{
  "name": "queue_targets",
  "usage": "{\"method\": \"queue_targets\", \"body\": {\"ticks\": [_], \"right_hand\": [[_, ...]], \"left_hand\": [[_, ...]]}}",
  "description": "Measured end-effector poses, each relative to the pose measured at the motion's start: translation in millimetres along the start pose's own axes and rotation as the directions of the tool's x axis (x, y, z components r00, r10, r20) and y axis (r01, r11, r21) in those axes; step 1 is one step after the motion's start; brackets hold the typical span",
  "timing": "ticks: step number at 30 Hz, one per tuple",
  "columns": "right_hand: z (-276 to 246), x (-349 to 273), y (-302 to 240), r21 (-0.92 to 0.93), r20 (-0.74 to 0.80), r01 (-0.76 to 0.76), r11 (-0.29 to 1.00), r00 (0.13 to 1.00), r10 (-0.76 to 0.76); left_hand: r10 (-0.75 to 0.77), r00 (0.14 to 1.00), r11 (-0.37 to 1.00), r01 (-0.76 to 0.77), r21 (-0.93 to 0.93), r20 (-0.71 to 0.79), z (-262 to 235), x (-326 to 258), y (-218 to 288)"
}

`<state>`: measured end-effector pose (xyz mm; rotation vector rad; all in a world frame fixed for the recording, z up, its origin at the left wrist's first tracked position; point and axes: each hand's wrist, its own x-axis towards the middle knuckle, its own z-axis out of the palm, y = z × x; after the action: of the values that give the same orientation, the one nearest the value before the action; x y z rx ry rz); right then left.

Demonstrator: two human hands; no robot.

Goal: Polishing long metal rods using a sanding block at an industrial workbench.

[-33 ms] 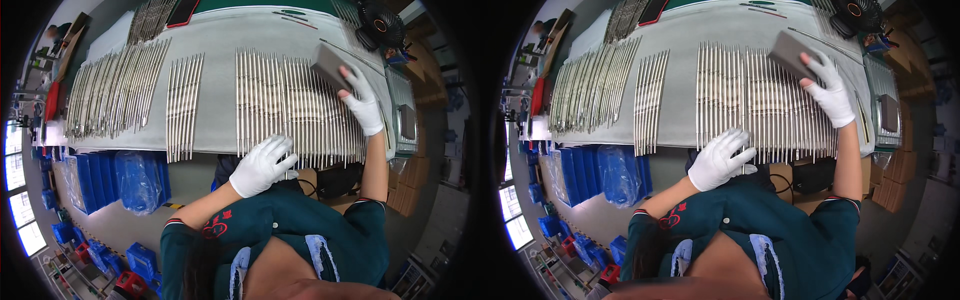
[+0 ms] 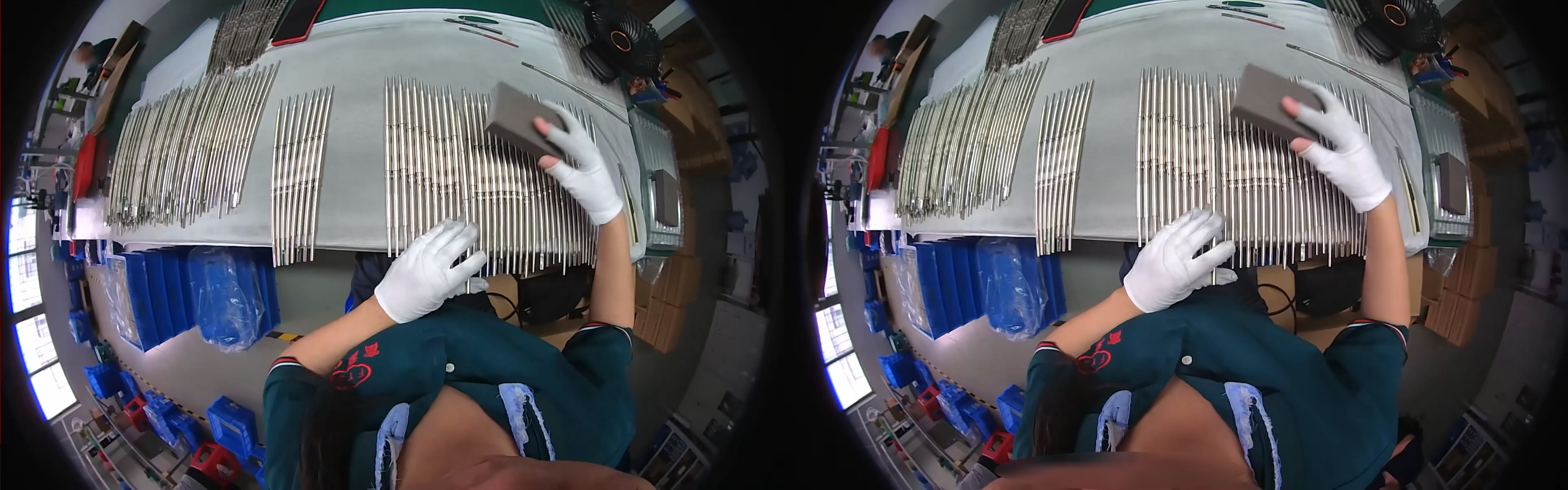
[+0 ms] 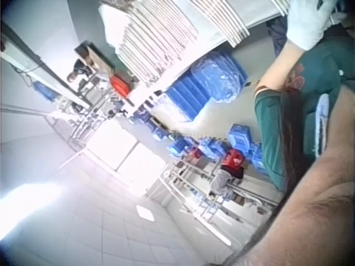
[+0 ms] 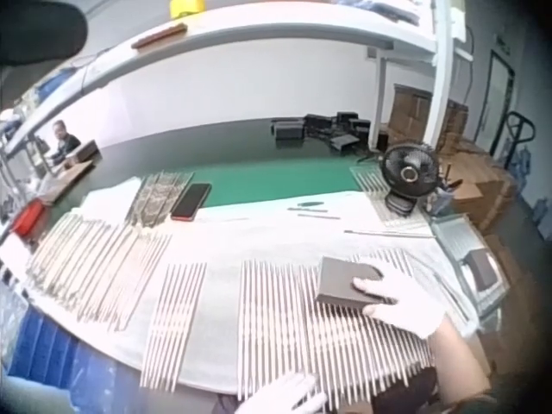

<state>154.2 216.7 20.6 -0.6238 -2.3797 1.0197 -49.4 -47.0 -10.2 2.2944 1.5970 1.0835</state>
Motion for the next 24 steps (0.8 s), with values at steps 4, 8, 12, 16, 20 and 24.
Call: {"method": "queue_targets", "body": {"ticks": [4, 8, 12, 16, 20, 24], "right_hand": [[36.5, 27.1, -62.1, -0.3, 0.361, 0.274, 0.914, 0.919, -0.157], [31.6, 42.8, -80.6, -0.306, 0.412, 0.229, 0.924, 0.907, -0.089], [22.1, 38.5, -69.2, -0.123, 0.335, -0.033, 0.992, 0.939, 0.073], [27.8, 35.3, -65.1, -0.245, 0.462, 0.349, 0.905, 0.862, -0.207], [27.6, 37.2, -69.9, -0.317, 0.311, 0.0, 0.948, 0.945, 0.104], [25.7, 30.0, -65.9, -0.257, 0.355, 0.214, 0.943, 0.928, -0.114]], "left_hand": [[0.02, 0.999, 0.999, -0.021, 0.041, 0.026, -1.8, 5.4, 2.0], [0.019, 1.0, 1.0, -0.019, 0.021, -0.006, -3.4, 8.8, 5.3], [0.027, 0.998, 1.0, -0.027, 0.007, -0.057, -4.2, 9.4, 3.6], [0.018, 1.0, 1.0, -0.018, 0.013, 0.026, -3.7, 10.8, 3.4], [0.004, 1.0, 1.0, -0.004, -0.003, 0.018, -5.2, 9.4, 3.3], [-0.007, 0.998, 1.0, 0.006, 0.022, 0.068, -3.6, 7.6, 2.7]]}}
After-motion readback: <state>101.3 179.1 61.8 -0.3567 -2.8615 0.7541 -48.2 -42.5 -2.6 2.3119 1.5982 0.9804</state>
